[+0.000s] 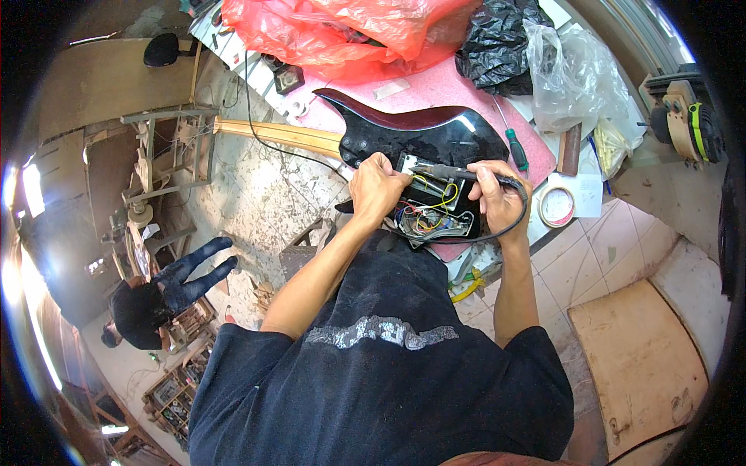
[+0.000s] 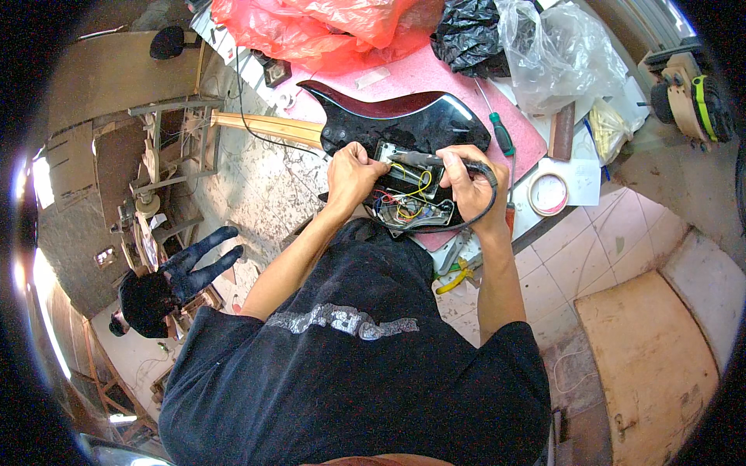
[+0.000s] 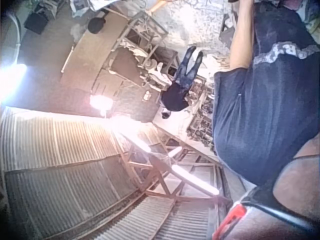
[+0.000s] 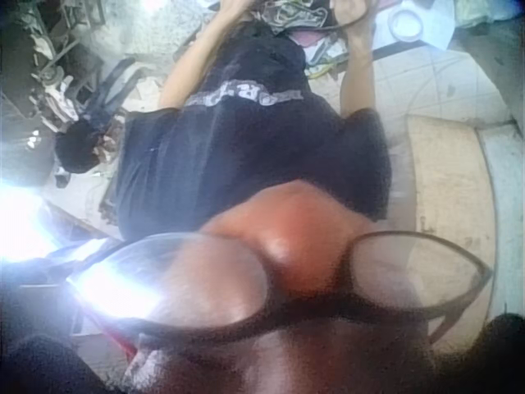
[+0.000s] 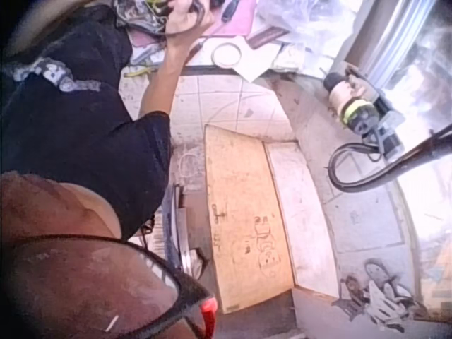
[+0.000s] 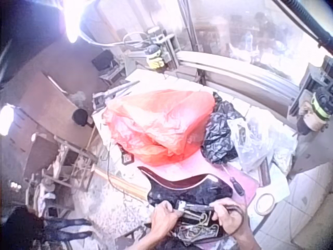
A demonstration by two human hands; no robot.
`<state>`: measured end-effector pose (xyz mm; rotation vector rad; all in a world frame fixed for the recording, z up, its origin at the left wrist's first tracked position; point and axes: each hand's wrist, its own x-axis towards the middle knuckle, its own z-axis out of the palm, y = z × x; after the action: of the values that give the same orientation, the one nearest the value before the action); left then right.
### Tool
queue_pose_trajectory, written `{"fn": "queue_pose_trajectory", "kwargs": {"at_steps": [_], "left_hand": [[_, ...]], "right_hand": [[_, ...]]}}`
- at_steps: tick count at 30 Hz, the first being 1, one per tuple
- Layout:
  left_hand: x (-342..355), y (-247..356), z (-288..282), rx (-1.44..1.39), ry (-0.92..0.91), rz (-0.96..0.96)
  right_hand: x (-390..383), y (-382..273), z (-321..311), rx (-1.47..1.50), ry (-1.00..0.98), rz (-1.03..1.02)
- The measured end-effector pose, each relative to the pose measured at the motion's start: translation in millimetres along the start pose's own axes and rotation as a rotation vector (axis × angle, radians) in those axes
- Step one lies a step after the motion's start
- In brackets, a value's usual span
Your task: The person repairs an electric guitar by using a soldering iron to connect internal wiring, trimming excess wire with pliers, and repositioning the components inside the body cavity.
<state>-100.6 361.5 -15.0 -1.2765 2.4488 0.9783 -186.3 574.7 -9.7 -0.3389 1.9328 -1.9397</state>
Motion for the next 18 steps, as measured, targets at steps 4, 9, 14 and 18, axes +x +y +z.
{"fn": "queue_pose_trajectory", "kwargs": {"at_steps": [4, 9, 14, 18], "left_hand": [[-0.5, 0.4, -0.1, 0.005, -0.001, -0.001], [0.0, 0.3, 0.5, 0.014, -0.003, -0.011], [0.2, 0.3, 0.8, 0.018, 0.005, -0.01], [1.3, -2.6, 2.7, 0.003, 0.001, -0.007]], "right_hand": [[-0.3, 0.7, -0.2, 0.004, 0.006, 0.015], [-0.5, 1.8, 0.6, -0.007, 0.011, 0.004], [-0.4, 1.8, -0.3, 0.011, 0.017, 0.002], [-0.3, 2.4, -1.3, -0.016, 0.009, 0.005]]}}
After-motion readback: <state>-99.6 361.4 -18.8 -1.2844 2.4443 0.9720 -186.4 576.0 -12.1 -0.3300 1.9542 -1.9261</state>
